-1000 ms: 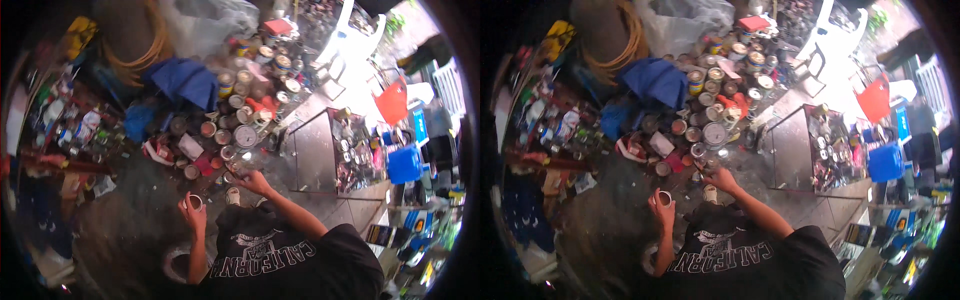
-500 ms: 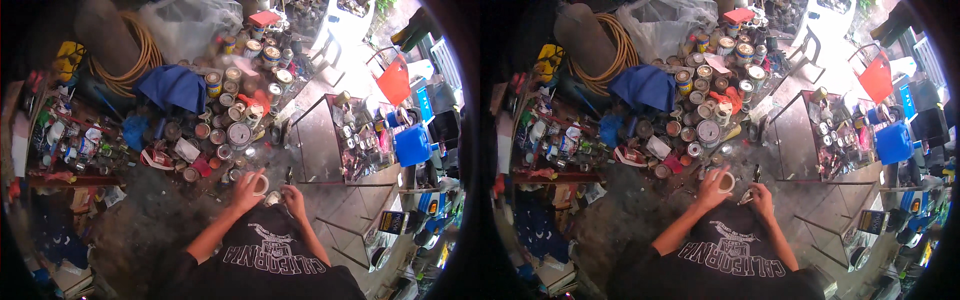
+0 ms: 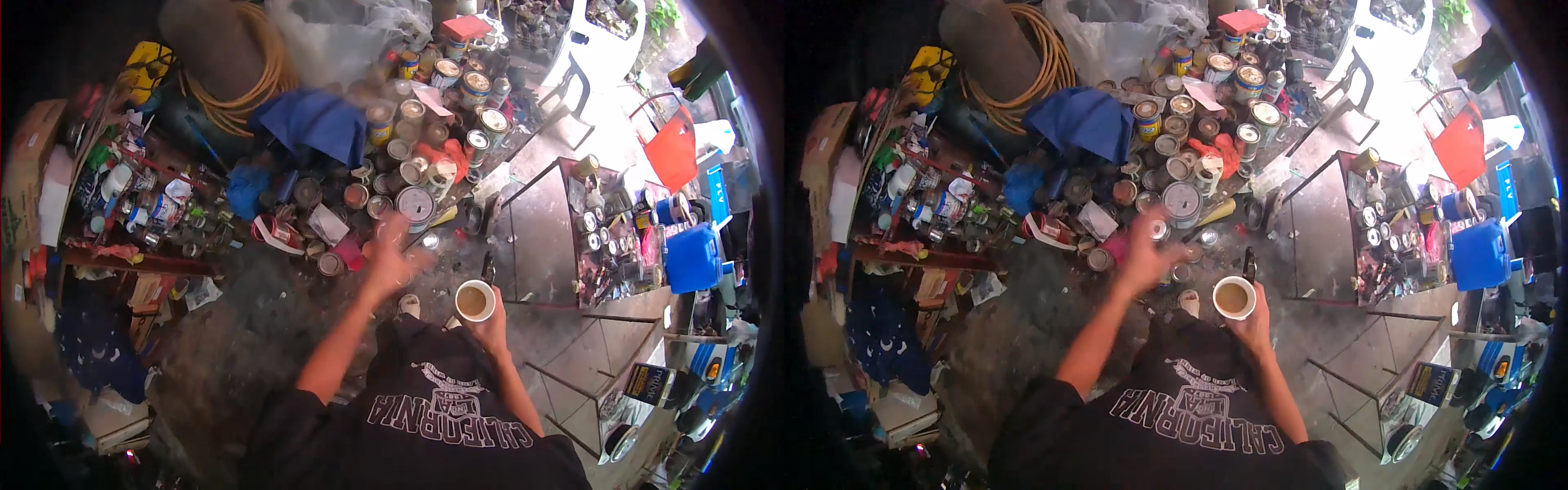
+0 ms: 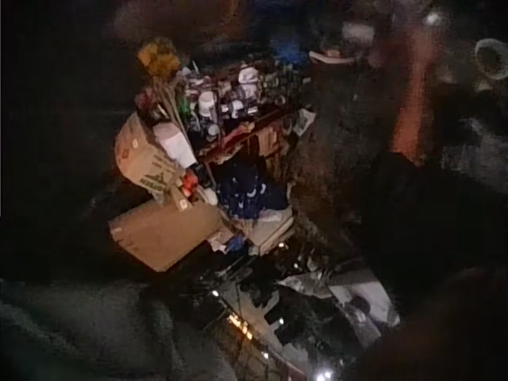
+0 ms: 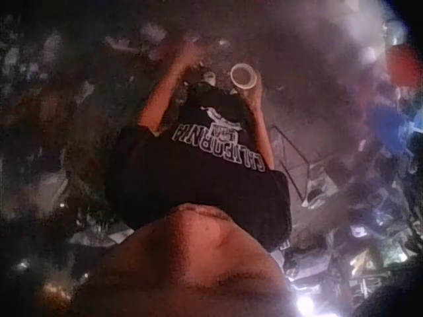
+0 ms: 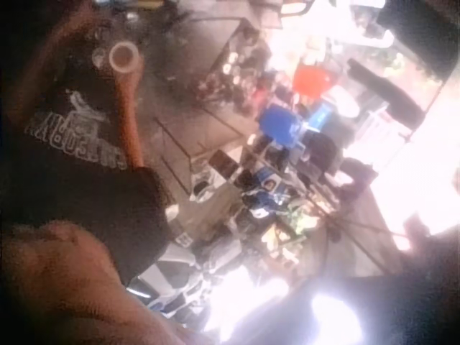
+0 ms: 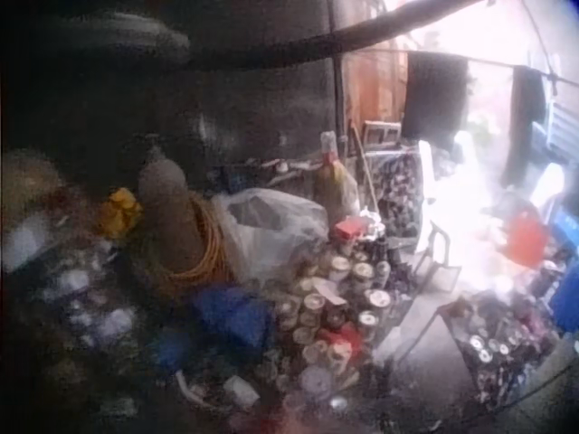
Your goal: The person holds a small container and a wooden stick, stirring a light-colored liquid inside the container while standing in an auto repair area.
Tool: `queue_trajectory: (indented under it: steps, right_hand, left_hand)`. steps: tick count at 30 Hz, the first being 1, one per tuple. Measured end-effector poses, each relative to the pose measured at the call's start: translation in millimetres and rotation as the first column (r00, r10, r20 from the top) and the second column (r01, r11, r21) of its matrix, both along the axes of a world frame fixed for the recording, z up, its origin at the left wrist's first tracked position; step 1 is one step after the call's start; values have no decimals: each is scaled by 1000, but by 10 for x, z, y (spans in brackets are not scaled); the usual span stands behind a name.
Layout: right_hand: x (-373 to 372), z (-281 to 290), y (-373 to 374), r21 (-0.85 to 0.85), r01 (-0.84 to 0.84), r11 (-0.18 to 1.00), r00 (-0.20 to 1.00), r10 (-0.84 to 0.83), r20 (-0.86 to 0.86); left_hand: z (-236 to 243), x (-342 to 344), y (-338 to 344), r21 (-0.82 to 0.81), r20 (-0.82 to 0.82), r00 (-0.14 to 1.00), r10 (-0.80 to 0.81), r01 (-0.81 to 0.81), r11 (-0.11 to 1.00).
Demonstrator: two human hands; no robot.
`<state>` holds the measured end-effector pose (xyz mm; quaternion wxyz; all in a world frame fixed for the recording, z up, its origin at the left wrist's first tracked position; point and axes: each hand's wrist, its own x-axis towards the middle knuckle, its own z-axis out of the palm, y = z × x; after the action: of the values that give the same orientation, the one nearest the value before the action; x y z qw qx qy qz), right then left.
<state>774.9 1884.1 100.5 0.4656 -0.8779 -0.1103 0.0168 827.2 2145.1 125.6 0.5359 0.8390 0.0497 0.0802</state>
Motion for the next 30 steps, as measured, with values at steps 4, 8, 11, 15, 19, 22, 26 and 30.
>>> queue_trajectory:
  steps: [4,8,11,15,19,22,26,30]
  right_hand:
    - [-20,-55,7,77,-15,997,1000,16,-19]
    - [-67,13,-19,33,-31,999,1000,31,-1]
    - [-108,123,-19,58,32,998,995,-26,-92]
    - [-177,144,-96,94,78,993,991,-67,-116]
    - [-227,91,-187,104,83,991,993,-73,-97]
    - [-227,75,-230,71,108,992,990,-101,-95]
    - [-202,218,-168,186,235,954,950,-185,-250]
    - [-146,12,-293,40,128,991,989,-125,-73]
  left_hand:
    - [-821,452,1457,390,-227,739,634,-528,754]
    - [-1179,552,1794,472,-453,541,709,-529,705]
    - [-1156,607,1729,539,-436,515,738,-507,672]
    - [-1367,463,1793,583,-241,566,789,-565,583]
    - [-1459,443,1892,540,-204,554,807,-624,565]
    - [-1389,373,1817,466,-123,606,786,-664,585]
    - [-1198,320,1776,540,-90,667,739,-591,599]
    - [-1153,325,1867,483,246,684,687,-701,525]
